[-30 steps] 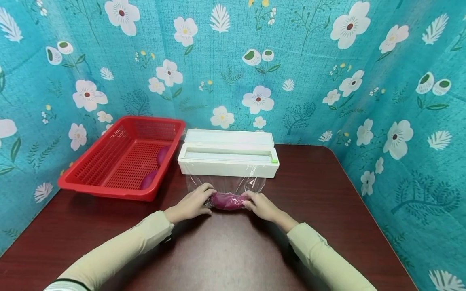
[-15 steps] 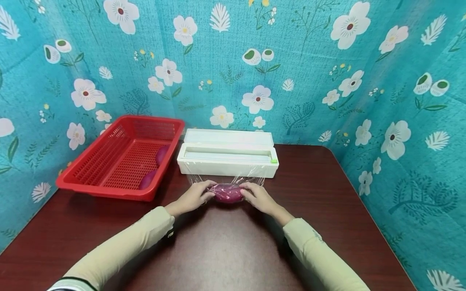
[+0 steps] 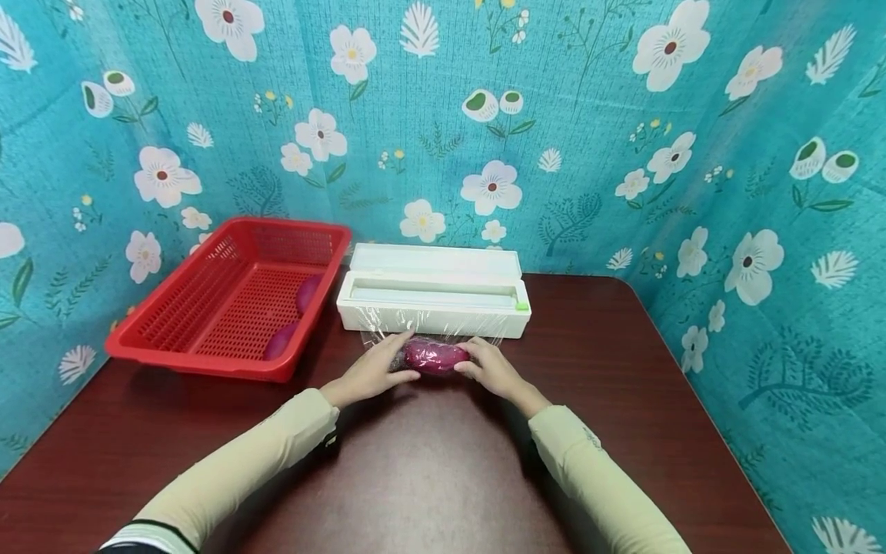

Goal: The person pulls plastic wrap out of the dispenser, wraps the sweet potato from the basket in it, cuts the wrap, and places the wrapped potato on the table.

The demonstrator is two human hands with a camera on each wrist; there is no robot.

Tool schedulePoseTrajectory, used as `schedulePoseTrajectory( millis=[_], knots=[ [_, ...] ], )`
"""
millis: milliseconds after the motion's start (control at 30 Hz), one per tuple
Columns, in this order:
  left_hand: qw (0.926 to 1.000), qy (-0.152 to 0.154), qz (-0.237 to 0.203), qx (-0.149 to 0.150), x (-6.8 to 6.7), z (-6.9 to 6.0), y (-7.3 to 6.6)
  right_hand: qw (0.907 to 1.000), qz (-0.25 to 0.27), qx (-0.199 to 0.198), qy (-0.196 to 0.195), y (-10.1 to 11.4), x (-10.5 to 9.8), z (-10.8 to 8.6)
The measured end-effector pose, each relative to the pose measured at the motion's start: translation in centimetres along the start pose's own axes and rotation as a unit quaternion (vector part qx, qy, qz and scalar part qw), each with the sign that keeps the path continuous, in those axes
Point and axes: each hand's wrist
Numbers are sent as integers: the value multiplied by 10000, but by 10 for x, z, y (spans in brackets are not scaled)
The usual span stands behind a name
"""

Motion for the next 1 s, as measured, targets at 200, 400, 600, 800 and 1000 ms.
schedulePoseTrajectory(
  millis=[200, 400, 600, 800, 1000],
  knots=[
    [9995, -267, 122, 143, -3, 8, 9, 9983, 517, 278, -20, 5, -6, 8],
    [9952, -456, 833, 254, -6, 14, 14, 9976, 643, 144, -203, -4, -2, 14],
    [9934, -456, 1004, 304, -7, 18, 12, 9978, 169, -72, -641, -4, -5, 17],
    [9967, -675, 110, -433, -9, 20, 10, 9965, 374, 296, -682, -4, -8, 19],
    [9952, -937, 235, -184, -12, 24, 10, 9963, 540, 381, -541, -6, -7, 21]
  ],
)
Point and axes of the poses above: each hand's wrist, its own z-axis towards the middle knuckle, its own x-axis out of the palm, y = z × x, and after that the axes turned 14 degrees about -z, right-handed
